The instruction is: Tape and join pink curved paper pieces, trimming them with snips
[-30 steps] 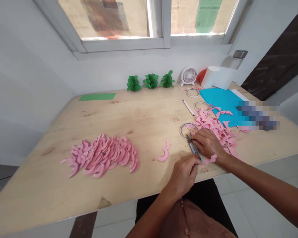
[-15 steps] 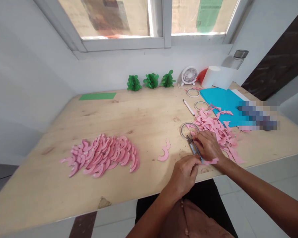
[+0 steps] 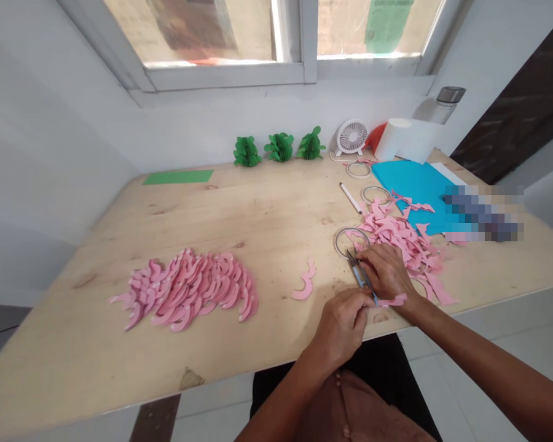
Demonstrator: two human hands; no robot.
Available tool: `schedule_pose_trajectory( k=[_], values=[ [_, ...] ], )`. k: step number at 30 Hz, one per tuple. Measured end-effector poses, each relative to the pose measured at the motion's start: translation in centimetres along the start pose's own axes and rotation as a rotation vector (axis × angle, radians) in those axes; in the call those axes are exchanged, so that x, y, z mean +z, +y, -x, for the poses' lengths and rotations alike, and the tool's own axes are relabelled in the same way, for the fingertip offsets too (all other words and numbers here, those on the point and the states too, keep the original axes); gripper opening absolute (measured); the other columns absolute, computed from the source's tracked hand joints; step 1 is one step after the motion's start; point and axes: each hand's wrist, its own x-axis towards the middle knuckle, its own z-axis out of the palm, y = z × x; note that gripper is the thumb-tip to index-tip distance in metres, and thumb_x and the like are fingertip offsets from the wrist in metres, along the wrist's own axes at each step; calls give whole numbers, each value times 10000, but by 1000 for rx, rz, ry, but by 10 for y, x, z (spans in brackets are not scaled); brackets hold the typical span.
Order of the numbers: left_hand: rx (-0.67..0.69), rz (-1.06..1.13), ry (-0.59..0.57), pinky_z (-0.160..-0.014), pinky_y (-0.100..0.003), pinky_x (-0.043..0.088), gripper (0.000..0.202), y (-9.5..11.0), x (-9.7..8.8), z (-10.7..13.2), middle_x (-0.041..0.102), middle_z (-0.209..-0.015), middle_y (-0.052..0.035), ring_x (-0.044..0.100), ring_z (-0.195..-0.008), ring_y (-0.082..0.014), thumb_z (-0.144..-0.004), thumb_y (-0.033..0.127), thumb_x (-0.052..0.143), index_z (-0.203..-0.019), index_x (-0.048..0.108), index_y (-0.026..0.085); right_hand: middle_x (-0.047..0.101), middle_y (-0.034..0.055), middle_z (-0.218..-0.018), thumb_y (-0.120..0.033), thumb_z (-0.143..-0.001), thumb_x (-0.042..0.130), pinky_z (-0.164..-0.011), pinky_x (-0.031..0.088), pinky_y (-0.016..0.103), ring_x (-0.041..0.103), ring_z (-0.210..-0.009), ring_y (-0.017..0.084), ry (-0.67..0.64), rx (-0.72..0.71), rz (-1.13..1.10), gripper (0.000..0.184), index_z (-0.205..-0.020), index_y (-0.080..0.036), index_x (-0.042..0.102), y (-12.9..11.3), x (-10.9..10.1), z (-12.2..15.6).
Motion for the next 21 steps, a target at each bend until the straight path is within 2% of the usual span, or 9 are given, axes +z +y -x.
schedule_pose_trajectory(
  k=[7, 14, 21],
  values=[
    [6, -1, -5, -840, -322, 520, 214, 1, 0, 0, 715, -942, -80, 671, -947, -201, -809, 45, 466, -828, 636, 172, 628, 60, -816, -165, -871, 481, -768, 312, 364, 519, -842, 231, 6, 19, -16, 101, -854, -189, 578, -2, 0, 0],
    [-1, 2, -7, -843, -318, 518, 215, -1, 0, 1, 713, -982, -79, 665, -968, -193, -811, 46, 469, -837, 635, 180, 616, 65, -836, -211, -878, 492, -772, 331, 376, 521, -856, 244, 54, 36, -26, 85, -901, -193, 571, 6, 5, 3],
    [13, -3, -8, -856, -324, 515, 218, -2, 0, 1, 709, -999, -95, 661, -987, -196, -808, 42, 467, -850, 636, 173, 617, 69, -877, -172, -882, 480, -785, 332, 382, 526, -884, 242, 11, 13, -35, 130, -947, -192, 591, 2, 3, 2]
  ],
)
